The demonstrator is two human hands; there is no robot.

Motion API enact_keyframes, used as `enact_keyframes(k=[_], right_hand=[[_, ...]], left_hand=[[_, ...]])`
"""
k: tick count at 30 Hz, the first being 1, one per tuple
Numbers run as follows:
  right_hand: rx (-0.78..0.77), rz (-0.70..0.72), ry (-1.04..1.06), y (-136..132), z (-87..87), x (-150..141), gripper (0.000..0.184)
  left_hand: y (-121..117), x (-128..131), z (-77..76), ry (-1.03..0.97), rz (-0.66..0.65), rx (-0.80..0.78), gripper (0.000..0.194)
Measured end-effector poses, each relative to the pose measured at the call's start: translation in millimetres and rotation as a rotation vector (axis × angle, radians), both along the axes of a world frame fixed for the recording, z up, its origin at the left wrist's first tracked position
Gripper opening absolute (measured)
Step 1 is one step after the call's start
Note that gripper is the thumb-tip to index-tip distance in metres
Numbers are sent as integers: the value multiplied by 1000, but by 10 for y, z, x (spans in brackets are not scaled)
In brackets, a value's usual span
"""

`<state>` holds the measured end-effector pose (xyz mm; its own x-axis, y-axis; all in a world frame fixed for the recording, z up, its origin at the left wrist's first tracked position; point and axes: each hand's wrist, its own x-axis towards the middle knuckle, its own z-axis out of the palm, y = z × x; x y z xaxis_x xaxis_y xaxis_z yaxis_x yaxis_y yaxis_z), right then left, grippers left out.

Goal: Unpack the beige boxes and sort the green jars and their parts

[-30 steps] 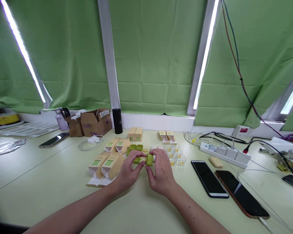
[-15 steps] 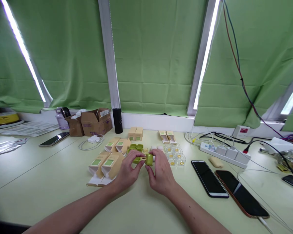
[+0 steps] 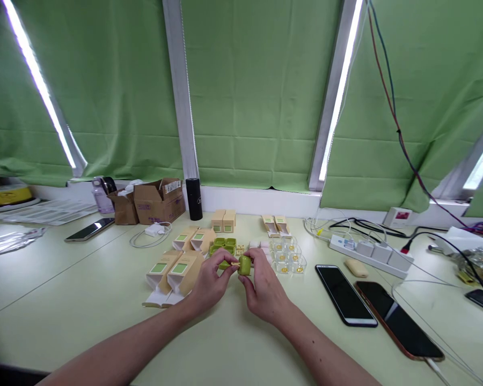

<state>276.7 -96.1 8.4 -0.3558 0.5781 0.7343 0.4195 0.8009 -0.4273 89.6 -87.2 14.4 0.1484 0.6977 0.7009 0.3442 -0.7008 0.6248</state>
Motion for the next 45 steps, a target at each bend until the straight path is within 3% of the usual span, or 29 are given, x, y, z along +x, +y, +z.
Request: enact_keyframes(k=[20,31,36,40,45], right_hand=[[-70,34,-4,-21,6,4,42],[-313,93,322,-19,38,-74,29],[-253,16,289,17,76,-18,40],[-145,-96,212,17,59,-8,55],[29,-108,127,-3,10,-15,58]], left_hand=[[22,-1,11,-100,-47,-41,8],[27,2,19,-76,-28,-2,11],[-23,-6,68,-39,-38,-33,31],[-25,-10,85,-40,-51,-24,33],[-10,-4,88,-1,-88,-10,42]])
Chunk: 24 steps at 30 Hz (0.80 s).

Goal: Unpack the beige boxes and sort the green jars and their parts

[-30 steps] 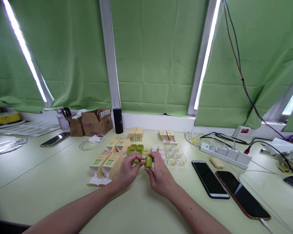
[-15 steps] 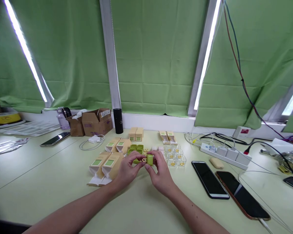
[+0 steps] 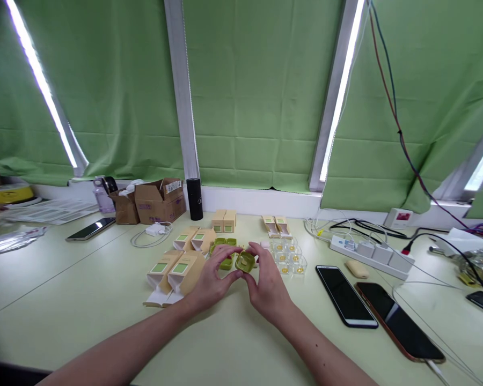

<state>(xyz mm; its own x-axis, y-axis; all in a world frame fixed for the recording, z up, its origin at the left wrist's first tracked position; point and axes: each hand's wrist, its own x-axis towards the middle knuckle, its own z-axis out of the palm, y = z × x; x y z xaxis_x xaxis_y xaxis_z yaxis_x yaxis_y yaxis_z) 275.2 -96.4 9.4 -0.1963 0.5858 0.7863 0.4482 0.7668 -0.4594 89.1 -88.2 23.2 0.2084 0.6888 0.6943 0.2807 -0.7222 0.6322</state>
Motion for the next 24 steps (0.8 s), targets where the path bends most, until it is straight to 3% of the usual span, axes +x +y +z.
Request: enact_keyframes(k=[7,14,24], right_hand=[[100,3,-92,29,-29,36,52],[142,-1,-150,-47,99,38,49],[324,-211,-239,-88,207,39,42]], left_hand=[[21,3,-25,19,3,45,47],[26,-9,-5,19,61,58,41],[1,-13,-38,60,118,186,40]])
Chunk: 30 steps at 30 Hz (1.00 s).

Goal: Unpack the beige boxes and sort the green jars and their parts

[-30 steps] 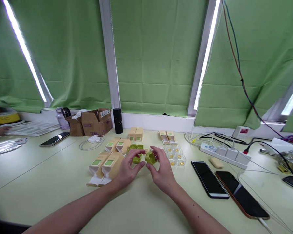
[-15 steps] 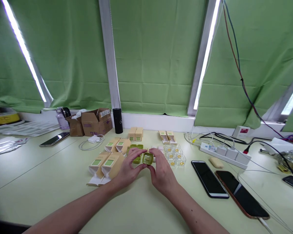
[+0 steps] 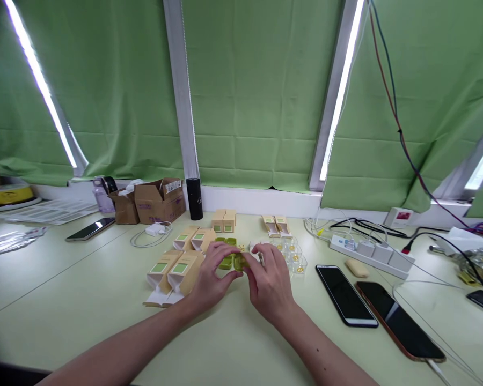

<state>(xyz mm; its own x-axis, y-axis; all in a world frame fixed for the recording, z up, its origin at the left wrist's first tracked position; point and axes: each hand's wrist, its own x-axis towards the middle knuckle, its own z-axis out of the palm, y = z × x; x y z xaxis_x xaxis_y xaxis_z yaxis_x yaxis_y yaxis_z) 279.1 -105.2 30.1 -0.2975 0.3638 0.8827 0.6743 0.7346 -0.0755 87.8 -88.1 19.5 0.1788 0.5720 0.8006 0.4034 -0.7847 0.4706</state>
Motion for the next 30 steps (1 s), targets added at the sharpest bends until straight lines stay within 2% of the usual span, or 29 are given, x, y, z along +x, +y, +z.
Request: enact_keyframes(k=[8,14,30], right_hand=[[65,-54,-34,-5,2,-6,24],[46,-99,-74,5,-27,1,23],[47,-108,-68,19,-41,-24,21]], left_hand=[[-68,22,15,72,39,78,39],[-63,22,-19,137,26,137,45],[-74,41,-6,133,27,144,43]])
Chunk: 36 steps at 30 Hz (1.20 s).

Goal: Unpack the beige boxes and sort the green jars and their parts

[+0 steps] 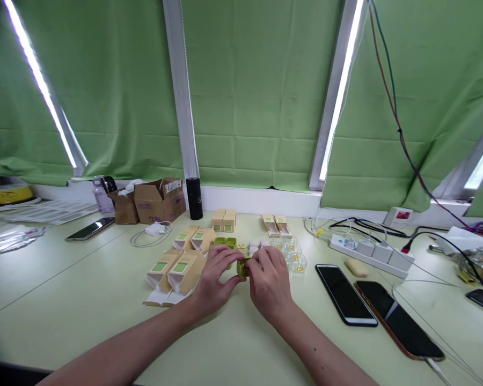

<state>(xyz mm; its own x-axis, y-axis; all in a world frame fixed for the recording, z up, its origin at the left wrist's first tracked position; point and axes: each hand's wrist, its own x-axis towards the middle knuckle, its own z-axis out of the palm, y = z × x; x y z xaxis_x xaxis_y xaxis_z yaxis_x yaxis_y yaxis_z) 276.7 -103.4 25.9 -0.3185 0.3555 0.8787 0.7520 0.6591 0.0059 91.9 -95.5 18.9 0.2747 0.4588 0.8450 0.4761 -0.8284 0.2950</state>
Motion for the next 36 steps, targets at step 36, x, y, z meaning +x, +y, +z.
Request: enact_keyframes(k=[36], right_hand=[[80,-49,-61,-53,61,-43,21]], left_hand=[[15,-6,11,-44,80,-16,44]])
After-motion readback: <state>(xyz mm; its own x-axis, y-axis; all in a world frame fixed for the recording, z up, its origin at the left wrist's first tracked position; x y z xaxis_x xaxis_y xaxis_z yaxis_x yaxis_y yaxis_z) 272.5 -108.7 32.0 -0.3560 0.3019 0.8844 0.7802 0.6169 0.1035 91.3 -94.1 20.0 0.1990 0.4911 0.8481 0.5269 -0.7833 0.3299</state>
